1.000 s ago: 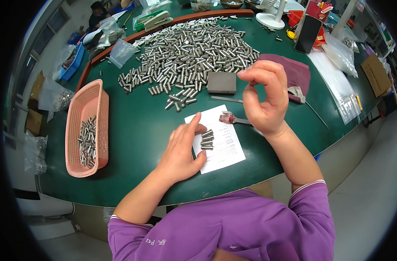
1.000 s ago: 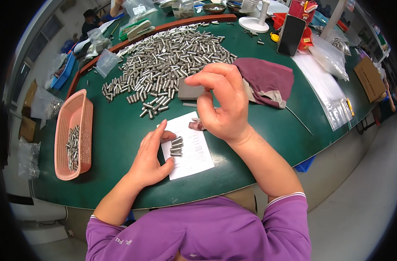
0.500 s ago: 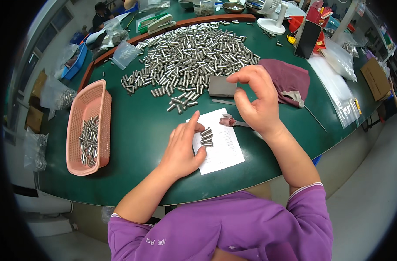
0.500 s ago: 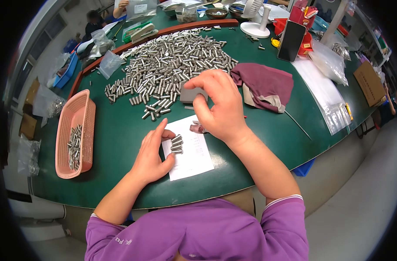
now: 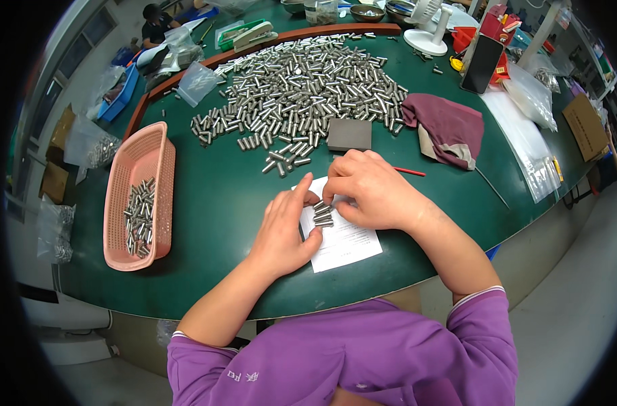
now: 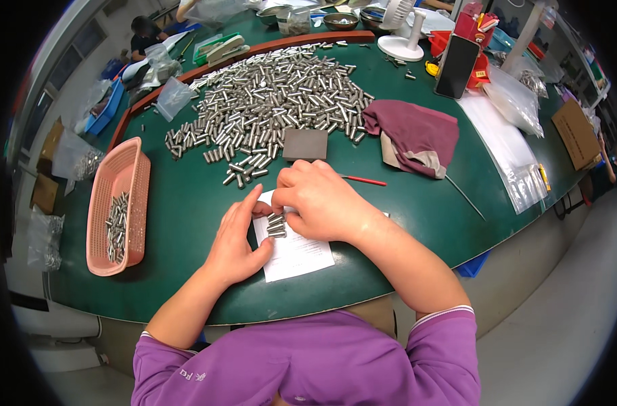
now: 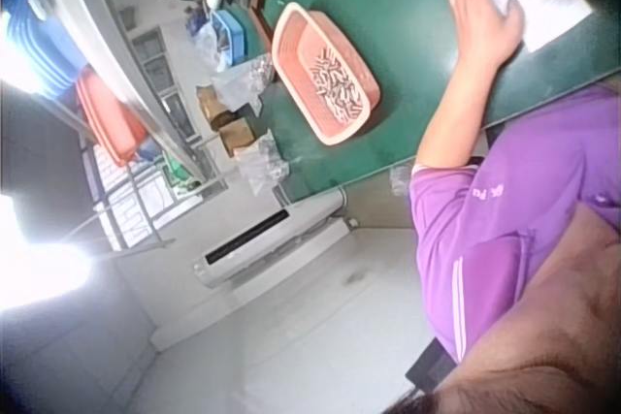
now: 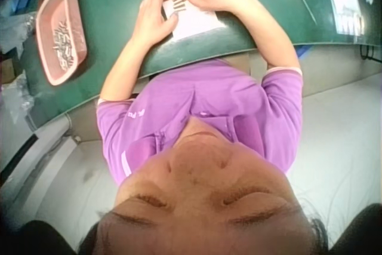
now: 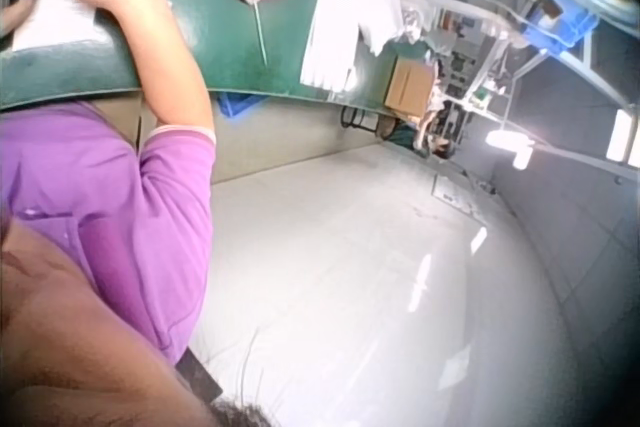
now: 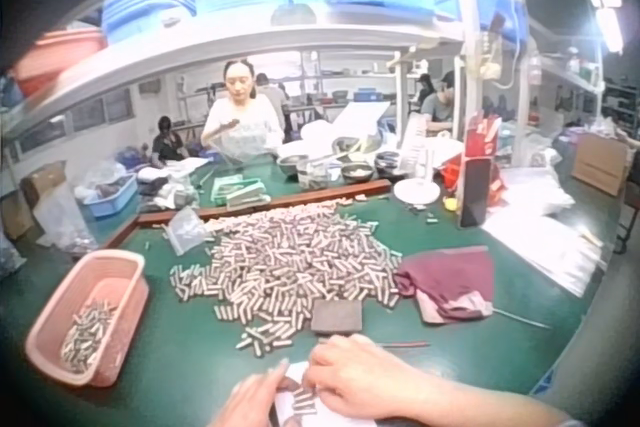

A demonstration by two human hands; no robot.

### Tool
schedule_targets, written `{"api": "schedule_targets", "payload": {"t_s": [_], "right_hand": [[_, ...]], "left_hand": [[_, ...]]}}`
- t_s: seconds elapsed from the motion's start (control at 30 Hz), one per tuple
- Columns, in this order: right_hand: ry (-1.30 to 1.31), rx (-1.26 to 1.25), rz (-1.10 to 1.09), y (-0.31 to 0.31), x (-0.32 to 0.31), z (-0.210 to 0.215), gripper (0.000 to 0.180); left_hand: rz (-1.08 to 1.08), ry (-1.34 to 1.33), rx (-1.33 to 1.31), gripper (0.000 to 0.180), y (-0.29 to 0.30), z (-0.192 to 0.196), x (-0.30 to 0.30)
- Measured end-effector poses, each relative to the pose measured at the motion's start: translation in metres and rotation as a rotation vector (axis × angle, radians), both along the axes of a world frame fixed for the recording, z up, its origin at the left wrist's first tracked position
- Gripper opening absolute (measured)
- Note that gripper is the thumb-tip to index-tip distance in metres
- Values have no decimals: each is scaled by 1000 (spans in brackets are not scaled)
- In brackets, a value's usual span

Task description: The person picks up small cylindrical metal parts from a pile on a green workbench and arranges them on a white paper. They use a rectangular sanding block to rub the ends of the metal parts, then place the finished pieces into a pink plastic basket. The person repeats this process of picking, sanding, and placing throughout the video.

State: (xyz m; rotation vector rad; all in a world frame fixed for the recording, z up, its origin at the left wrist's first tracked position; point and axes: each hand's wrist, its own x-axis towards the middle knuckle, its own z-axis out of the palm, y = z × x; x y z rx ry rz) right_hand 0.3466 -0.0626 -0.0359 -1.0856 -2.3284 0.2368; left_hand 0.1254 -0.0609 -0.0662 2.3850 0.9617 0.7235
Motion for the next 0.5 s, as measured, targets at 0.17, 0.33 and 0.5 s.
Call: {"api": "schedule_targets", "payload": {"t_s": [0.17, 0.33, 0.5], "right_hand": [[-38, -8, 20, 0, -3, -3, 11], [-58, 37, 16, 0, -5, -4, 14], [-130, 54, -17, -1, -7, -3, 14]], "left_hand": [[2, -3, -7, 84, 0, -2, 0], [13, 16, -27, 78, -1, 2, 1], [15, -22, -32, 78, 0, 0, -1]]}}
